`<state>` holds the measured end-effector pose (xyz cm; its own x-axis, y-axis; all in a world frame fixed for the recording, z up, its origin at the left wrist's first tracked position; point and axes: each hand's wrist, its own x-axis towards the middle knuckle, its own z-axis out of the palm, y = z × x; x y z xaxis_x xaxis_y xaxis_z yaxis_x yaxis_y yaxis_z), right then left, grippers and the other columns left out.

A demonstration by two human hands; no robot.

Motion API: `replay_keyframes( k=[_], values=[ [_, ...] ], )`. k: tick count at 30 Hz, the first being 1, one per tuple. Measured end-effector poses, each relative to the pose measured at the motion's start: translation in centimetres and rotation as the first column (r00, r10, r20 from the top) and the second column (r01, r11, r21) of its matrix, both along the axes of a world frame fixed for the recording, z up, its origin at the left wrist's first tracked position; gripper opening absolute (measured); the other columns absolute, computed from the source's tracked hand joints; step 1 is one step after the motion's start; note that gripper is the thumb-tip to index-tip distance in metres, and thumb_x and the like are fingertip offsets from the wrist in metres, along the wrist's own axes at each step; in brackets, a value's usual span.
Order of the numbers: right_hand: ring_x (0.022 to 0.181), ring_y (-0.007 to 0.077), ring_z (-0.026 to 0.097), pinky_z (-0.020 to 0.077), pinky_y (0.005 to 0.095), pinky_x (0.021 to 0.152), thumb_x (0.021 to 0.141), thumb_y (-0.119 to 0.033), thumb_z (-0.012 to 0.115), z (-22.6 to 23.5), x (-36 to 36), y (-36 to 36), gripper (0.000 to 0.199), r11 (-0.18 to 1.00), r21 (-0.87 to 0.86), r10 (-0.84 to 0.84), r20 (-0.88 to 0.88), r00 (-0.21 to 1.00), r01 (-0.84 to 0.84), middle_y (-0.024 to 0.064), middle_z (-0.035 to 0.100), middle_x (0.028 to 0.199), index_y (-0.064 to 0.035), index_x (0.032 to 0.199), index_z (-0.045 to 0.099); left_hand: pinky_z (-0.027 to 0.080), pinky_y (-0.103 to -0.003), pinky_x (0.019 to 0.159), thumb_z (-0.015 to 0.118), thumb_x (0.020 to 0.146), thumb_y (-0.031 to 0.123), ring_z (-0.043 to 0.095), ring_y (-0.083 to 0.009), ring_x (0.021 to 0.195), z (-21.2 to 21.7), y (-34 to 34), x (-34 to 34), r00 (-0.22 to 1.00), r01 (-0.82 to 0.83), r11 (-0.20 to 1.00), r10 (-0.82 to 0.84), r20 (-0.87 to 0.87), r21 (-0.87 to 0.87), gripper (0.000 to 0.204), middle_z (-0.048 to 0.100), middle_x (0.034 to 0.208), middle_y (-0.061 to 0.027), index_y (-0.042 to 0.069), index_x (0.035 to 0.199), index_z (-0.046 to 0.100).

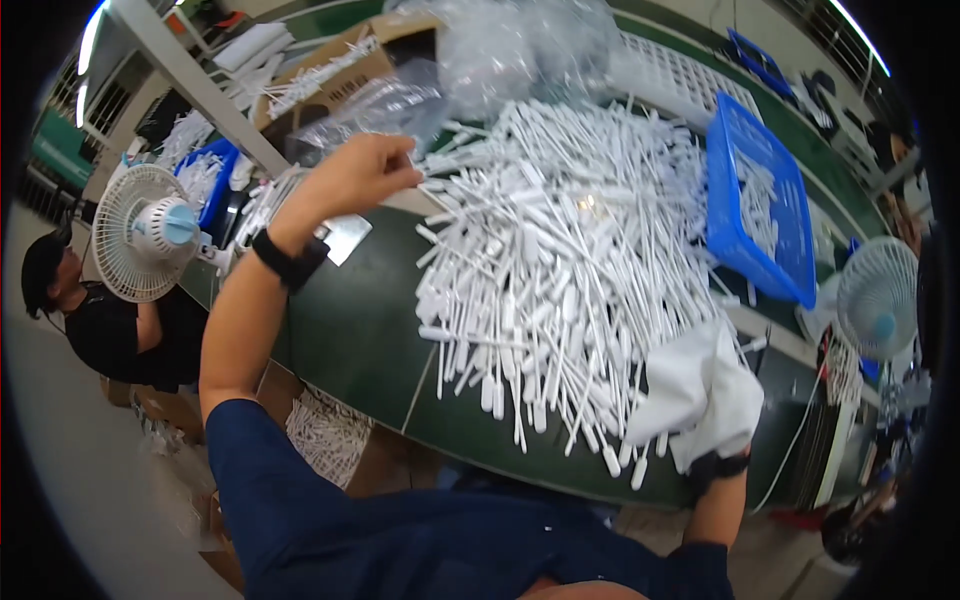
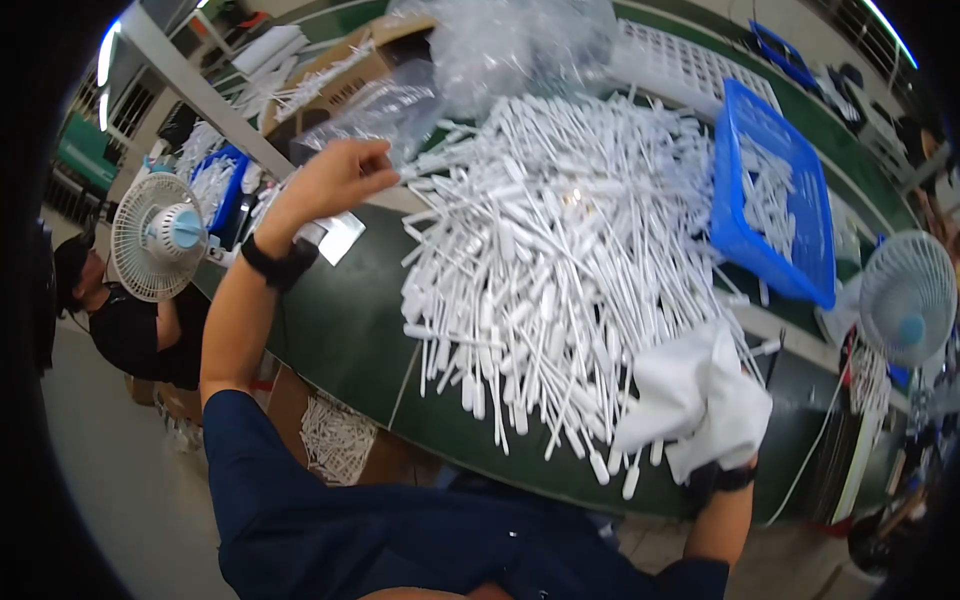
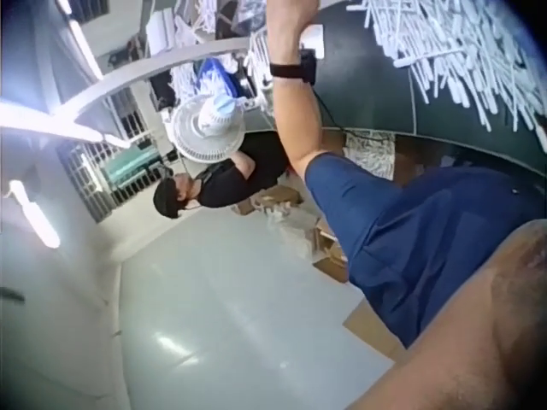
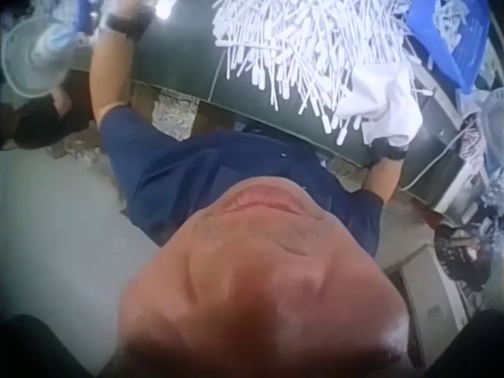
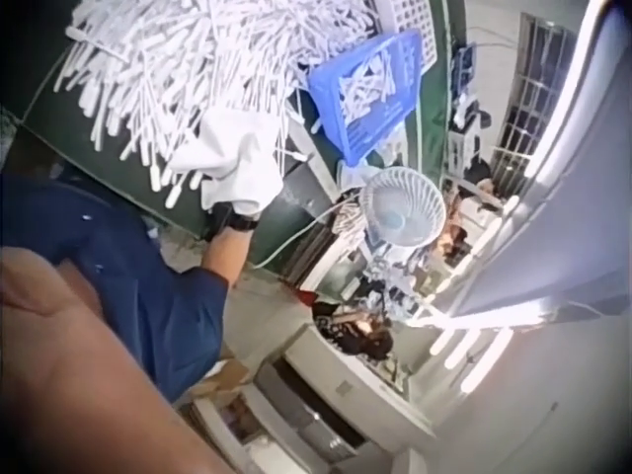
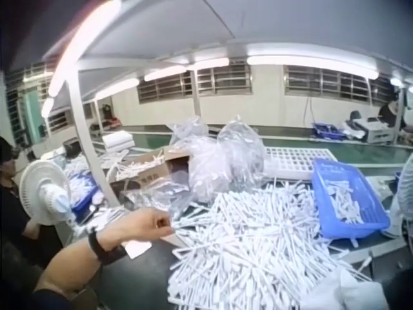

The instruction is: The person cleans plastic components with a cloth, picking them up from a pile, wiping them, and placing them into a cardboard box.

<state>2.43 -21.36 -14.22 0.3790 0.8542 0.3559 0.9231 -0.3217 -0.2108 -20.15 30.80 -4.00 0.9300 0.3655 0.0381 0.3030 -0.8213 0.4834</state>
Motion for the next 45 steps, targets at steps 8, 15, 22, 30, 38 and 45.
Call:
replay_keyframes(
  k=[8,15,22,30,38,45],
  values=[
    [0.095,0.0358,0.067,0.0527,0.0397,0.086,0.087,-0.016,0.065,5.6,-2.0,3.8,0.033,1.000,0.013,0.028,-0.306,0.952,-0.025,0.0183,0.069,0.104,0.0026,0.114,0.067,0.048,-0.044,0.067,0.070,0.086,0.018,0.061,-0.0378,0.079,-5.9,-12.8,-1.2,0.965,0.120,0.987,-0.140,0.223,0.102,0.022,0.062,0.083,-0.0152,0.000,0.084,0.057],
    [0.095,0.0320,0.067,0.0523,0.0376,0.088,0.089,-0.013,0.065,7.9,-3.3,2.5,0.030,0.962,0.056,0.271,-0.161,0.949,-0.266,0.0153,0.069,0.103,0.0021,0.115,0.067,0.048,-0.045,0.068,0.063,0.090,0.014,0.062,-0.0377,0.080,-7.4,-16.1,-1.4,0.929,-0.100,0.992,0.065,0.364,0.077,0.014,0.062,0.085,-0.0157,0.001,0.087,0.058],
    [0.098,0.0251,0.065,0.0508,0.0338,0.090,0.090,-0.008,0.065,8.6,-3.5,0.9,0.028,0.956,-0.020,0.274,-0.284,0.919,-0.291,0.0132,0.069,0.105,0.0034,0.116,0.066,0.047,-0.045,0.069,0.057,0.094,0.015,0.061,-0.0394,0.080,-8.1,-16.2,0.1,0.949,-0.176,0.967,0.117,0.292,0.185,0.016,0.062,0.085,-0.0175,0.001,0.087,0.058],
    [0.101,0.0171,0.063,0.0492,0.0294,0.093,0.092,-0.002,0.066,9.1,-3.1,0.0,0.027,0.953,-0.073,0.238,-0.423,0.874,-0.295,0.0107,0.068,0.108,0.0050,0.118,0.066,0.045,-0.042,0.067,0.053,0.098,0.012,0.057,-0.0383,0.074,-6.0,-18.0,-0.3,0.824,-0.384,0.830,0.111,0.555,0.405,0.017,0.058,0.080,-0.0190,0.000,0.087,0.057],
    [0.097,0.0157,0.059,0.0491,0.0265,0.088,0.089,-0.001,0.066,2.8,-2.9,-0.1,0.033,0.817,0.564,0.378,-0.678,0.630,0.117,0.0102,0.066,0.107,0.0054,0.121,0.062,0.042,-0.033,0.064,0.052,0.099,0.006,0.053,-0.0250,0.067,-2.2,-28.8,2.1,0.809,0.199,0.980,-0.156,0.567,-0.015,0.018,0.054,0.076,-0.0105,-0.001,0.083,0.057],
    [0.093,0.0173,0.064,0.0511,0.0266,0.086,0.086,0.000,0.067,2.0,-1.3,-1.8,0.032,0.837,0.546,0.381,-0.628,0.679,0.036,0.0077,0.068,0.102,0.0022,0.118,0.065,0.039,-0.025,0.062,0.052,0.102,0.009,0.048,-0.0103,0.066,-4.6,-30.5,5.8,0.833,0.484,0.754,-0.241,0.498,-0.444,0.023,0.051,0.074,-0.0022,-0.001,0.082,0.059]
  ],
)
